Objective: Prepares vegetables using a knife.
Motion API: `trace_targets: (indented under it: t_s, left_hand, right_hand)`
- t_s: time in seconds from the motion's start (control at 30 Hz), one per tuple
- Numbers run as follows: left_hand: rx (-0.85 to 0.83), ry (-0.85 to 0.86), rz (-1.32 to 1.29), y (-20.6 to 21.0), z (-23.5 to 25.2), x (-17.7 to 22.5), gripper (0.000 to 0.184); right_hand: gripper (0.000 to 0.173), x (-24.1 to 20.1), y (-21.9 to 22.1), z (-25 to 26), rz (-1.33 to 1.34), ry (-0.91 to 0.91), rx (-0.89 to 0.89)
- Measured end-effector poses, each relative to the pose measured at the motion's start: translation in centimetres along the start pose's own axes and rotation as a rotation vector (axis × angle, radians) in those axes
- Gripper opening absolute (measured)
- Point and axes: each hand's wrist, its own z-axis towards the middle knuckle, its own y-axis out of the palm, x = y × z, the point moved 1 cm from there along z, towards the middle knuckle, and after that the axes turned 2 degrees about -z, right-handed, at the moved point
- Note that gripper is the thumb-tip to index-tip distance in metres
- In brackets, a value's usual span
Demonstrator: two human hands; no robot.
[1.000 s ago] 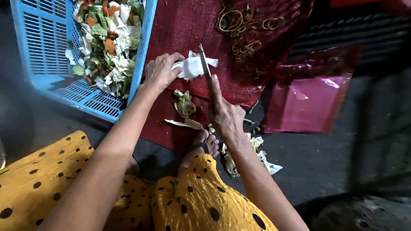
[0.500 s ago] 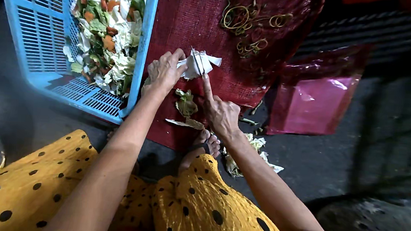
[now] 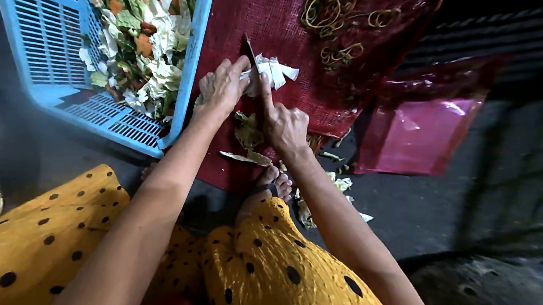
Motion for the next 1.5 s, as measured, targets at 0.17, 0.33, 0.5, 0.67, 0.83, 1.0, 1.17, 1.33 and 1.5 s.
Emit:
trace_targets:
  t_s: [0.17, 0.33, 0.5, 0.67, 0.83, 1.0, 1.17, 1.33, 1.5]
  left_hand:
    - [0.009, 0.066, -0.104, -0.3, 0.3, -1.2, 0.032]
    - [-0.044, 0.127, -0.227, -0.7, 0.6, -3.0, 0.029]
    - [-0.048, 0.068, -0.177, -0.6, 0.6, -2.1, 0.028]
    - [-0.056, 0.035, -0.077, -1.1, 0.8, -1.5, 0.03]
    - [-0.059, 0.051, -0.036, -1.1, 0.6, -1.1, 0.028]
    - [-0.043, 0.054, -0.115, -0.9, 0.3, -1.7, 0.028]
    - [-0.088, 0.102, -0.101, 0.3, -0.5, -1.7, 0.027]
    - [-0.061, 0.114, -0.092, 1.9, -1.1, -1.4, 0.045]
    - [-0.094, 0.092, 0.005, 2.6, -1.6, -0.2, 0.031]
  right_hand:
    - [0.077, 1.2, 0.3, -3.6, 0.011, 0.01, -0.055]
    - [0.067, 2.7, 1.5, -7.5, 0.021, 0.022, -0.005]
    - [0.071, 1.3, -0.1, -5.6, 0.078, -0.082, 0.042]
    - [0.072, 0.8, 0.0, -3.7, 0.012, -0.071, -0.058]
    - [0.068, -0.4, -0.9, -0.1, 0.012, -0.041, -0.061]
    - [0.067, -0.2, -0.3, -0.3, 0.035, -0.037, -0.039]
    - [0.069, 0.8, 0.5, -3.4, 0.032, -0.015, -0.073]
    - [0.067, 0.4, 0.6, -2.6, 0.035, 0.019, -0.084]
    - [0.069, 0.4, 1.0, -3.7, 0.054, 0.042, -0.059]
